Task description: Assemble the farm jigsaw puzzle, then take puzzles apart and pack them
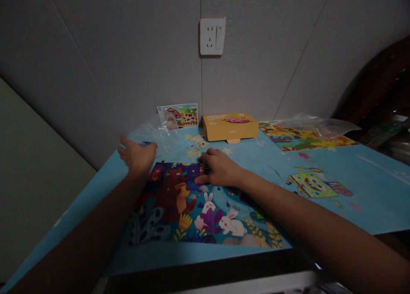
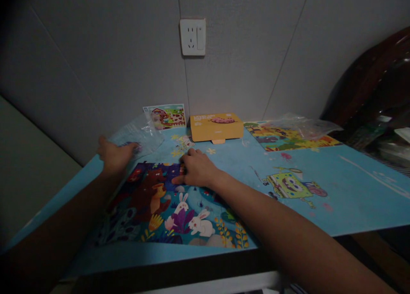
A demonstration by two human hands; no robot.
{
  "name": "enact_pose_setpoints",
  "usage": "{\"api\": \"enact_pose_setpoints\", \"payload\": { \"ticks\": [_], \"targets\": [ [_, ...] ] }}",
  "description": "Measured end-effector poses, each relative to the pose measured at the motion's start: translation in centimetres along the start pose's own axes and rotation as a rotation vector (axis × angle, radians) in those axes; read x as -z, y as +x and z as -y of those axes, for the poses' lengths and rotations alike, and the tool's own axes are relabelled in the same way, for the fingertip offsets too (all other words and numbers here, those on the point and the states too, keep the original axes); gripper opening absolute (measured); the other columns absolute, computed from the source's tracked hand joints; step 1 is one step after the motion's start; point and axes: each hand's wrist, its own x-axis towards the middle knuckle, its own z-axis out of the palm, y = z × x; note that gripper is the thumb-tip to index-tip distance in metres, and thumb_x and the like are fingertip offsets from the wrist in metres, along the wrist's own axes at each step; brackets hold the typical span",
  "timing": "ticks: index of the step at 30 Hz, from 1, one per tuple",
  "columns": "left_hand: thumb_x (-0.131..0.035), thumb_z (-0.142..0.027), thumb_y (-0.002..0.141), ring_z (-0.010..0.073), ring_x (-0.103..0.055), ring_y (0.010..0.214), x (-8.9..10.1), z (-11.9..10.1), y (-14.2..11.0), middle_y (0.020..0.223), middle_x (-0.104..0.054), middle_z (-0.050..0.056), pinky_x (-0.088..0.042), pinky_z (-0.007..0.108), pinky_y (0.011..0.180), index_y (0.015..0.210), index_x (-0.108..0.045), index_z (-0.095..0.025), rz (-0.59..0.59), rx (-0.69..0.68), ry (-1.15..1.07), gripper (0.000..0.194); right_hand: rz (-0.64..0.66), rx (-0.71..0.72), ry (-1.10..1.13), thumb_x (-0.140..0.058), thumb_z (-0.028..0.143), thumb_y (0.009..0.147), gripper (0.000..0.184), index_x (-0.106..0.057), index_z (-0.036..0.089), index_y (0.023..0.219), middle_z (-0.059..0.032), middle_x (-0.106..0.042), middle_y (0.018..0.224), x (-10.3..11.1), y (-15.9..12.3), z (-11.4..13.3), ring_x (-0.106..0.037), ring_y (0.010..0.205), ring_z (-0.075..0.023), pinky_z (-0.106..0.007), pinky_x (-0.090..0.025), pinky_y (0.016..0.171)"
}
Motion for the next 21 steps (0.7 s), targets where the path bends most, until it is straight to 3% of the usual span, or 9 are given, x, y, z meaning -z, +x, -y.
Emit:
{"api": "enact_pose_setpoints", "payload": {
  "ticks": [1, 2, 3, 5, 6, 9, 11, 15, 21],
  "targets": [
    [-0.077, -0.022, 0.061, 0.0503, -0.01, 0.138, 0.2, -0.6, -0.4, 0.148, -0.018, 0.028, -0.015, 0.072, 0.103, 0.136, -0.032, -0.01, -0.084, -0.025, 0.123, 0.088, 0.026, 0.015, -0.001, -0.067, 0.064, 0.068, 0.066, -0.065, 0.013, 0.109, -0.0161, -0.059, 0.104, 0.0, 0.0, 0.0, -0.055, 0.098, -0.0292, -0.039, -0.042, 0.084],
    [-0.075, -0.02, 0.062, 0.0467, -0.012, 0.139, 0.4, -1.2, -0.8, 0.149, -0.022, 0.024, -0.016, 0.067, 0.107, 0.132, -0.041, -0.013, -0.118, -0.16, 0.182, 0.078, 0.047, 0.024, 0.002, -0.067, 0.065, 0.068, 0.066, -0.065, 0.014, 0.109, -0.0154, -0.058, 0.104, 0.1, 0.0, 0.0, -0.055, 0.097, -0.0289, -0.039, -0.042, 0.084],
    [-0.069, -0.019, 0.068, 0.0403, -0.027, 0.136, 0.4, -1.7, -1.2, 0.143, -0.037, 0.019, -0.023, 0.06, 0.108, 0.124, -0.05, -0.015, -0.074, -0.305, 0.179, 0.059, 0.067, 0.029, 0.007, -0.066, 0.065, 0.069, 0.065, -0.064, 0.014, 0.11, -0.015, -0.058, 0.103, 0.2, 0.0, 0.0, -0.055, 0.096, -0.0286, -0.039, -0.042, 0.083],
    [-0.056, -0.017, 0.078, 0.0274, -0.053, 0.115, 0.3, -2.3, -2.0, 0.116, -0.062, 0.01, -0.039, 0.045, 0.102, 0.103, -0.063, -0.017, 0.179, -0.592, 0.104, 0.026, 0.101, 0.026, 0.011, -0.067, 0.063, 0.07, 0.063, -0.063, 0.015, 0.111, -0.0143, -0.057, 0.104, 0.5, 0.0, 0.0, -0.055, 0.097, -0.0288, -0.039, -0.042, 0.083],
    [-0.052, -0.017, 0.081, 0.0229, -0.059, 0.103, 0.2, -2.4, -2.4, 0.102, -0.067, 0.007, -0.044, 0.04, 0.097, 0.095, -0.066, -0.017, 0.352, -0.713, 0.068, 0.019, 0.115, 0.02, 0.008, -0.068, 0.062, 0.07, 0.063, -0.062, 0.016, 0.112, -0.0143, -0.057, 0.105, 0.6, 0.1, 0.1, -0.055, 0.097, -0.0292, -0.039, -0.042, 0.083],
    [-0.057, -0.025, 0.082, 0.0217, -0.059, 0.099, -0.6, -2.0, -3.6, 0.1, -0.067, 0.007, -0.045, 0.037, 0.094, 0.099, -0.066, -0.017, 0.807, -0.931, 0.111, 0.021, 0.153, -0.006, -0.003, -0.072, 0.058, 0.068, 0.063, -0.06, 0.016, 0.113, -0.0142, -0.057, 0.105, 0.7, 0.2, 0.1, -0.055, 0.097, -0.0298, -0.039, -0.042, 0.082],
    [-0.064, -0.033, 0.078, 0.025, -0.054, 0.106, -1.1, -1.5, -4.1, 0.112, -0.062, 0.011, -0.043, 0.04, 0.096, 0.112, -0.063, -0.016, 0.951, -0.918, 0.215, 0.038, 0.151, -0.023, 0.006, -0.075, 0.056, 0.066, 0.066, -0.059, 0.014, 0.114, -0.0146, -0.057, 0.105, 0.7, 0.3, 0.1, -0.056, 0.096, -0.0295, -0.039, -0.043, 0.082],
    [-0.064, -0.041, 0.079, 0.0268, -0.051, 0.108, -1.5, -0.8, -4.3, 0.115, -0.057, 0.012, -0.041, 0.042, 0.097, 0.115, -0.061, -0.016, 1.035, -0.828, 0.307, 0.044, 0.069, -0.023, 0.066, -0.079, 0.048, 0.063, 0.076, -0.053, 0.012, 0.124, -0.0161, -0.056, 0.11, 0.3, 0.4, -0.1, -0.055, 0.1, -0.0289, -0.036, -0.043, 0.082],
    [-0.061, -0.032, 0.08, 0.025, -0.056, 0.101, -1.4, -1.3, -4.1, 0.106, -0.063, 0.009, -0.043, 0.039, 0.09, 0.105, -0.062, -0.016, 1.01, -0.723, 0.266, 0.03, -0.02, -0.046, 0.198, -0.067, 0.023, 0.076, 0.032, -0.06, 0.013, 0.106, -0.0086, -0.065, 0.091, -0.2, 0.5, -0.3, -0.058, 0.081, -0.0186, -0.026, -0.039, 0.068]
  ]
}}
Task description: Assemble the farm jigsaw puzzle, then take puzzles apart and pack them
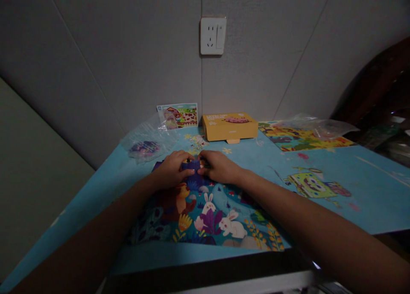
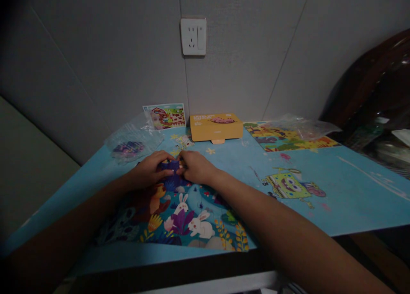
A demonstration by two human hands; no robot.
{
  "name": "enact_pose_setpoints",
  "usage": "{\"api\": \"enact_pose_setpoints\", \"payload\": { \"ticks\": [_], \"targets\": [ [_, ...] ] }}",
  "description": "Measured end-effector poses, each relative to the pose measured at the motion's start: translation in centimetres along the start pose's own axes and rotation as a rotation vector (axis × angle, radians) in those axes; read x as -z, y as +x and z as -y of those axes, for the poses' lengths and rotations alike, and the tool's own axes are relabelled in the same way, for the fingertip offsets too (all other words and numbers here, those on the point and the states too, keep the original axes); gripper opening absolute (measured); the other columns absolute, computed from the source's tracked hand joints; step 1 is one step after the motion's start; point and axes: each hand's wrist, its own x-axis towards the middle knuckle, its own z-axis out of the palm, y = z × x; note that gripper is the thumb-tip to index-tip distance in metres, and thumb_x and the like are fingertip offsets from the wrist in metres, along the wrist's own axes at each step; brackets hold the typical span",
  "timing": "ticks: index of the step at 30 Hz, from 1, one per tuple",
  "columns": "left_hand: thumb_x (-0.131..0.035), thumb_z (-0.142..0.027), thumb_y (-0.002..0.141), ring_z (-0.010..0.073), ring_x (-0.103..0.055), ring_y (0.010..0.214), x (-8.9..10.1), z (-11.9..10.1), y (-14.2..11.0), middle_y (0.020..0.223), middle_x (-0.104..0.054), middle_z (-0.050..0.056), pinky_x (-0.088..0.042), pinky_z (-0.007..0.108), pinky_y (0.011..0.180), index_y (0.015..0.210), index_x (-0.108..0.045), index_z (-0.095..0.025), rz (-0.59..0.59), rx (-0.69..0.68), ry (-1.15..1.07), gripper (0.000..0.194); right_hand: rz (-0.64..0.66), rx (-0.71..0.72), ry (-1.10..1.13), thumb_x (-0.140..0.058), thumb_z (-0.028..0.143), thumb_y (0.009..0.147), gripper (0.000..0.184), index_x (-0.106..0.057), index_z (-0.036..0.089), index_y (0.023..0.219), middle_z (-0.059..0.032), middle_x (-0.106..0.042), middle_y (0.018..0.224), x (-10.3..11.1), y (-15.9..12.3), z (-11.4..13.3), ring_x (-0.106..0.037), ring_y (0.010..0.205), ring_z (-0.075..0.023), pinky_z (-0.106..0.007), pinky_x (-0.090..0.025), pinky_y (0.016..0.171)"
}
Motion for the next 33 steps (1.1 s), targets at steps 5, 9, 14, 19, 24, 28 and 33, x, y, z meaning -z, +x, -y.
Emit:
{"api": "enact_pose_setpoints", "payload": {
  "ticks": [5, 9, 14, 19, 24, 28, 33],
  "targets": [
    [-0.059, -0.029, 0.079, 0.0207, -0.061, 0.091, 0.5, -0.8, 0.0, 0.095, -0.07, 0.004, -0.045, 0.031, 0.082, 0.094, -0.067, -0.018, -0.047, 0.086, -0.099, 0.021, -0.002, 0.101, 0.059, -0.06, 0.014, 0.078, 0.023, -0.058, 0.017, 0.101, -0.003, -0.065, 0.08, 0.4, -0.2, -0.2, -0.055, 0.069, -0.0143, -0.022, -0.032, 0.06],
    [-0.06, -0.032, 0.077, 0.0173, -0.064, 0.079, 0.5, -1.0, -0.1, 0.083, -0.071, 0.001, -0.046, 0.027, 0.073, 0.083, -0.068, -0.018, -0.083, 0.097, -0.173, 0.017, -0.004, 0.154, -0.03, -0.057, 0.012, 0.078, 0.017, -0.059, 0.017, 0.094, -0.001, -0.062, 0.073, 1.3, 0.0, -0.8, -0.052, 0.065, -0.0134, -0.023, -0.028, 0.059],
    [-0.061, -0.031, 0.078, 0.0176, -0.064, 0.078, 0.2, -1.0, 0.0, 0.081, -0.071, 0.002, -0.046, 0.027, 0.072, 0.079, -0.069, -0.019, -0.154, 0.03, -0.168, 0.015, 0.027, 0.184, -0.04, -0.056, 0.013, 0.079, 0.013, -0.058, 0.018, 0.091, 0.0009, -0.059, 0.068, 1.8, 0.1, -1.3, -0.049, 0.062, -0.0124, -0.023, -0.026, 0.058],
    [-0.061, -0.033, 0.078, 0.0176, -0.063, 0.077, 0.5, -0.7, 0.1, 0.083, -0.071, 0.003, -0.047, 0.027, 0.073, 0.081, -0.068, -0.017, -0.438, 0.113, -0.209, 0.018, 0.008, 0.199, -0.05, -0.059, 0.017, 0.079, 0.014, -0.059, 0.017, 0.092, -0.0011, -0.061, 0.073, 1.4, 0.0, -1.1, -0.05, 0.065, -0.0133, -0.023, -0.028, 0.06],
    [-0.062, -0.031, 0.075, 0.0182, -0.061, 0.073, 0.4, 0.4, 0.2, 0.077, -0.069, 0.002, -0.045, 0.027, 0.069, 0.077, -0.067, -0.017, -0.292, 0.177, -0.151, 0.015, 0.027, 0.192, -0.066, -0.06, 0.018, 0.078, 0.014, -0.061, 0.016, 0.091, -0.0023, -0.062, 0.073, 1.2, 0.0, -0.9, -0.049, 0.064, -0.0135, -0.023, -0.029, 0.059],
    [-0.063, -0.028, 0.073, 0.0181, -0.059, 0.071, 0.1, 1.1, 0.2, 0.073, -0.066, 0.001, -0.042, 0.027, 0.065, 0.074, -0.065, -0.018, -0.124, 0.153, -0.032, 0.011, -0.017, 0.163, -0.035, -0.06, 0.019, 0.078, 0.012, -0.062, 0.015, 0.09, -0.0019, -0.062, 0.073, 1.4, -0.1, -0.6, -0.049, 0.064, -0.0129, -0.023, -0.03, 0.06],
    [-0.064, -0.03, 0.077, 0.0177, -0.057, 0.074, 0.2, -0.2, 0.0, 0.073, -0.064, 0.003, -0.044, 0.029, 0.07, 0.073, -0.065, -0.017, -0.255, -0.065, -0.096, 0.013, -0.011, 0.164, -0.011, -0.058, 0.019, 0.079, 0.014, -0.064, 0.015, 0.091, -0.0022, -0.062, 0.073, 1.3, -0.1, -0.6, -0.049, 0.063, -0.0127, -0.023, -0.03, 0.06]
  ]
}}
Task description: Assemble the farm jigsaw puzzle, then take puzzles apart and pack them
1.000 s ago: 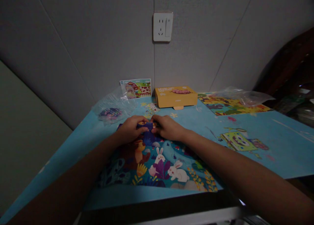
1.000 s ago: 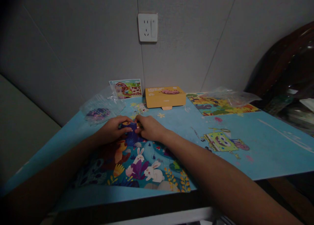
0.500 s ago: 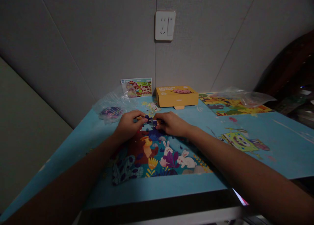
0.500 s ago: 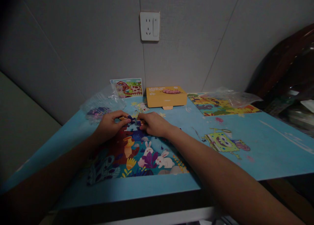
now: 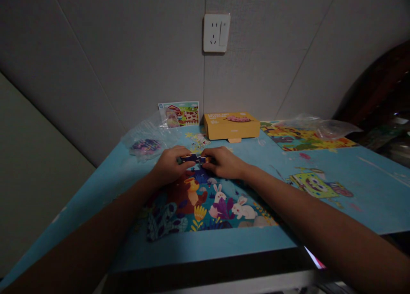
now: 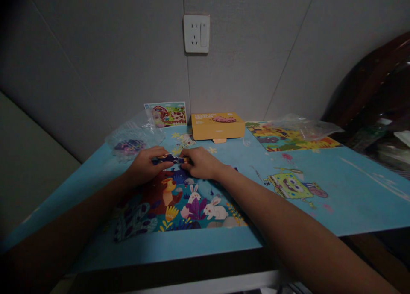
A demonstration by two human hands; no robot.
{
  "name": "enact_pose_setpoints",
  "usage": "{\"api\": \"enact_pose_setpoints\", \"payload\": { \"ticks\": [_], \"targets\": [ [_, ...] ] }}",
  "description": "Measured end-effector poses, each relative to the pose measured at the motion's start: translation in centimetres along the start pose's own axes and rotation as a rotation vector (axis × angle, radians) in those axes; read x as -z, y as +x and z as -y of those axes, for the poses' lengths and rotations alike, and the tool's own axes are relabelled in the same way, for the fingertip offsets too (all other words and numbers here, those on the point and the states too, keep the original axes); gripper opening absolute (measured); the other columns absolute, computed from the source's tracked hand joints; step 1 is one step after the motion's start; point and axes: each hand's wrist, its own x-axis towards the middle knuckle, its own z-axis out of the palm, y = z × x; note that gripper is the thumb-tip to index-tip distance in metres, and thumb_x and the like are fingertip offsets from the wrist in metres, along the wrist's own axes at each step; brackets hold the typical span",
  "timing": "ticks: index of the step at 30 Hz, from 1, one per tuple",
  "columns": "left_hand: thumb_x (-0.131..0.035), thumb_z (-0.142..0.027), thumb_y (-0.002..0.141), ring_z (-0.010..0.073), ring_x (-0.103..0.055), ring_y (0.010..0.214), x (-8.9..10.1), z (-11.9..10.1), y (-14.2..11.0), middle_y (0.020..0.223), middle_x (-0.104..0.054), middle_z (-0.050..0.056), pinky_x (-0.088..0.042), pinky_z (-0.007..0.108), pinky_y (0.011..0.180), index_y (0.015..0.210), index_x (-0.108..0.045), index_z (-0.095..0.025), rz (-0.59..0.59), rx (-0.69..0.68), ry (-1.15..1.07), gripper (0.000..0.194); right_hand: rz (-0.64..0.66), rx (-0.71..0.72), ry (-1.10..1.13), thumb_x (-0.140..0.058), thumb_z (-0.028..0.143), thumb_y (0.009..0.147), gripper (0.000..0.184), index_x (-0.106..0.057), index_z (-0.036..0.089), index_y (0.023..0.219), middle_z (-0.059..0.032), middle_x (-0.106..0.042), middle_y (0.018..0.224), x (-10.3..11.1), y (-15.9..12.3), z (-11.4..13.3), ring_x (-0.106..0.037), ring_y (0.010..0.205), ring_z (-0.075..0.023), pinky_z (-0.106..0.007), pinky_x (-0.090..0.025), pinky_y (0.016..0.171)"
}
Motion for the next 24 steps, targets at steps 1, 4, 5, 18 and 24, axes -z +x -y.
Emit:
{"api": "enact_pose_setpoints", "payload": {
  "ticks": [1, 4, 5, 18, 24],
  "targets": [
    [-0.064, -0.03, 0.078, 0.0176, -0.057, 0.075, -0.1, -0.5, 0.0, 0.072, -0.064, 0.003, -0.044, 0.029, 0.073, 0.074, -0.066, -0.017, 0.005, -0.068, -0.04, 0.013, 0.011, 0.006, -0.004, -0.056, 0.018, 0.08, 0.014, -0.064, 0.014, 0.091, -0.0023, -0.062, 0.072, -0.1, 0.0, -0.1, -0.049, 0.062, -0.0127, -0.023, -0.03, 0.06],
    [-0.06, -0.026, 0.084, 0.0173, -0.058, 0.081, -0.7, -1.7, -0.2, 0.076, -0.067, 0.004, -0.044, 0.032, 0.082, 0.081, -0.071, -0.018, 0.147, -0.226, -0.124, 0.013, 0.016, 0.022, -0.016, -0.053, 0.017, 0.08, 0.015, -0.065, 0.013, 0.089, -0.0038, -0.063, 0.073, -0.3, 0.1, -0.2, -0.049, 0.063, -0.0134, -0.024, -0.03, 0.06],
    [-0.058, -0.024, 0.085, 0.0173, -0.058, 0.085, -0.9, -2.0, -0.3, 0.081, -0.068, 0.004, -0.044, 0.032, 0.084, 0.083, -0.072, -0.019, 0.19, -0.243, -0.127, 0.015, 0.01, 0.021, -0.017, -0.053, 0.017, 0.08, 0.015, -0.065, 0.013, 0.088, -0.0045, -0.064, 0.075, -0.3, 0.2, -0.3, -0.049, 0.064, -0.0137, -0.024, -0.031, 0.06],
    [-0.067, -0.024, 0.078, 0.0168, -0.059, 0.079, -1.5, -1.8, 0.0, 0.077, -0.065, 0.003, -0.046, 0.032, 0.076, 0.079, -0.074, -0.019, -0.185, -0.023, -0.403, 0.009, 0.014, -0.098, 0.175, -0.052, 0.013, 0.078, 0.024, -0.07, 0.012, 0.095, -0.0025, -0.066, 0.072, 0.0, 0.2, -0.6, -0.052, 0.061, -0.0119, -0.023, -0.034, 0.06],
    [-0.068, -0.026, 0.075, 0.015, -0.058, 0.076, -1.8, -1.6, 0.0, 0.078, -0.063, 0.003, -0.048, 0.03, 0.071, 0.081, -0.077, -0.021, -0.115, 0.115, -0.581, 0.012, -0.014, -0.087, 0.216, -0.052, 0.017, 0.081, 0.026, -0.073, 0.012, 0.097, -0.0056, -0.07, 0.084, 0.1, 0.4, -1.1, -0.058, 0.074, -0.0144, -0.024, -0.039, 0.066]
  ]
}}
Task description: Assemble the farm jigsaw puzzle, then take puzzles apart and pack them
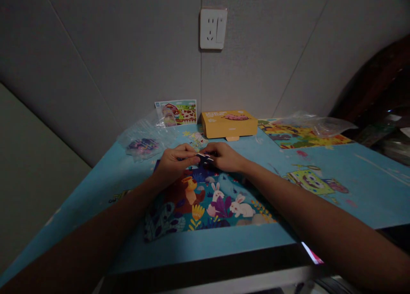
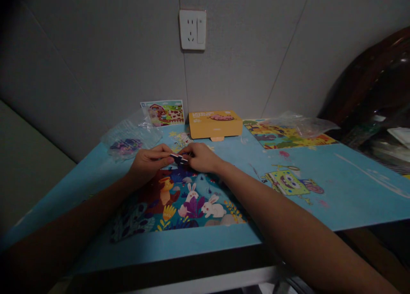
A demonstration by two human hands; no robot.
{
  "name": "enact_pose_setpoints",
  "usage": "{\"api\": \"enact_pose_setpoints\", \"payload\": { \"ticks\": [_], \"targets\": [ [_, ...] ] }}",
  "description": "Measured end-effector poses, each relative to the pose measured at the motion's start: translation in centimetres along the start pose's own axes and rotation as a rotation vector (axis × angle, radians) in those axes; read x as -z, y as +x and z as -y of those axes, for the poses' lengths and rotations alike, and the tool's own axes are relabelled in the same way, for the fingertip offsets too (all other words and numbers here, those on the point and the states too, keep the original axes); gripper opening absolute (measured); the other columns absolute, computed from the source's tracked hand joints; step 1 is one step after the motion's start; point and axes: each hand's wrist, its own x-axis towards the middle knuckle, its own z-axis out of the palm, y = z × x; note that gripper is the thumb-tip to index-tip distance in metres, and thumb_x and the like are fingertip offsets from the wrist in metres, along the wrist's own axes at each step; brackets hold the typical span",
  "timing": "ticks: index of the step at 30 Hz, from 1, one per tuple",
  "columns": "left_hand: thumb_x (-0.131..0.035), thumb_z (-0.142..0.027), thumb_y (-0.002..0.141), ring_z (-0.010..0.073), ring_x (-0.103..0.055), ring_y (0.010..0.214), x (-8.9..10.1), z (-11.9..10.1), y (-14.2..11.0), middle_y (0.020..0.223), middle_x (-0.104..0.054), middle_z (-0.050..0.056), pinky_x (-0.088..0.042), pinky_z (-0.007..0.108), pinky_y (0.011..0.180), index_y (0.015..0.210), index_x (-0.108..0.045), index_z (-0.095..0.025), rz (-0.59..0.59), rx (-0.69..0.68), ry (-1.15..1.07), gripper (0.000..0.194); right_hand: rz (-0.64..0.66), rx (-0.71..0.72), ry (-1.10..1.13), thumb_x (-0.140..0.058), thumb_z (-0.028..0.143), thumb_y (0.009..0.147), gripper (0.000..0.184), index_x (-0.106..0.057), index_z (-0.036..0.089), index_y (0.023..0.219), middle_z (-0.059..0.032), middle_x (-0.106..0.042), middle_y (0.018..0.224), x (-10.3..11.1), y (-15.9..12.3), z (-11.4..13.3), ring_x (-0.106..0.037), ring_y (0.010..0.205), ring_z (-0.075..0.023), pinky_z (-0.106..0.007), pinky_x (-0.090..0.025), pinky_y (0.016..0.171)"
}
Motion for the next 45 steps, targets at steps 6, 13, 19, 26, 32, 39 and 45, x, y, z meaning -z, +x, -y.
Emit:
{"api": "enact_pose_setpoints", "payload": {
  "ticks": [6, 13, 19, 26, 32, 39, 45],
  "targets": [
    [-0.071, -0.028, 0.073, 0.0169, -0.059, 0.075, 0.0, 0.1, 0.3, 0.07, -0.067, 0.002, -0.047, 0.031, 0.075, 0.075, -0.076, -0.022, 0.071, -0.058, 0.254, 0.008, 0.023, -0.014, 0.071, -0.051, 0.018, 0.082, 0.029, -0.072, 0.013, 0.101, -0.0057, -0.07, 0.084, 0.0, 0.1, -0.2, -0.057, 0.07, -0.0137, -0.025, -0.04, 0.063],
    [-0.068, -0.031, 0.074, 0.0181, -0.061, 0.077, 0.4, -0.2, 0.6, 0.073, -0.071, 0.001, -0.046, 0.03, 0.074, 0.072, -0.074, -0.022, 0.126, 0.02, 0.498, 0.011, -0.079, -0.005, 0.062, -0.051, 0.015, 0.081, 0.019, -0.069, 0.011, 0.083, -0.003, -0.065, 0.072, -0.2, 0.2, -0.1, -0.053, 0.064, -0.0122, -0.024, -0.037, 0.06],
    [-0.068, -0.033, 0.074, 0.0169, -0.061, 0.071, 0.5, 0.3, 0.6, 0.072, -0.071, 0.001, -0.046, 0.027, 0.069, 0.071, -0.073, -0.02, 0.089, 0.041, 0.482, 0.015, -0.401, 0.026, 0.235, -0.051, 0.025, 0.085, 0.017, -0.064, 0.013, 0.082, -0.0024, -0.062, 0.07, 0.1, 0.1, 0.3, -0.055, 0.065, -0.0134, -0.025, -0.04, 0.06],
    [-0.058, -0.035, 0.077, 0.0175, -0.064, 0.069, 1.5, 0.7, 1.0, 0.076, -0.074, 0.003, -0.047, 0.025, 0.064, 0.079, -0.075, -0.014, -0.012, 0.165, 0.291, 0.027, -0.299, 0.014, 0.372, -0.064, 0.032, 0.079, 0.02, -0.059, 0.017, 0.091, -0.0016, -0.065, 0.077, -1.2, 0.1, 0.0, -0.057, 0.064, -0.0128, -0.024, -0.042, 0.058],
    [-0.049, -0.042, 0.083, 0.0219, -0.066, 0.085, 3.6, 0.6, 1.6, 0.093, -0.075, 0.007, -0.05, 0.029, 0.075, 0.09, -0.075, -0.014, 0.141, 0.179, 0.363, 0.039, -0.162, 0.035, 0.151, -0.065, 0.022, 0.08, 0.022, -0.065, 0.017, 0.102, -0.0006, -0.065, 0.076, -1.4, -0.2, 1.1, -0.055, 0.065, -0.0123, -0.025, -0.04, 0.061],
    [-0.063, -0.038, 0.071, 0.0272, -0.062, 0.091, 6.0, 1.2, 1.8, 0.097, -0.069, 0.011, -0.047, 0.033, 0.08, 0.094, -0.074, -0.017, 0.379, 0.187, 0.938, 0.032, -0.279, 0.127, 0.133, -0.064, 0.026, 0.084, 0.012, -0.062, 0.016, 0.089, -0.0015, -0.067, 0.079, -2.2, -0.5, 2.9, -0.059, 0.068, -0.0118, -0.023, -0.041, 0.064],
    [-0.061, -0.034, 0.073, 0.0227, -0.062, 0.088, 5.8, 0.9, 1.6, 0.096, -0.067, 0.009, -0.047, 0.028, 0.077, 0.091, -0.071, -0.016, 0.377, 0.25, 0.88, 0.027, 0.002, 0.223, -0.084, -0.056, 0.028, 0.091, 0.017, -0.066, 0.015, 0.092, -0.0038, -0.068, 0.076, -2.8, -0.1, 3.2, -0.059, 0.068, -0.013, -0.023, -0.037, 0.064]
  ]
}}
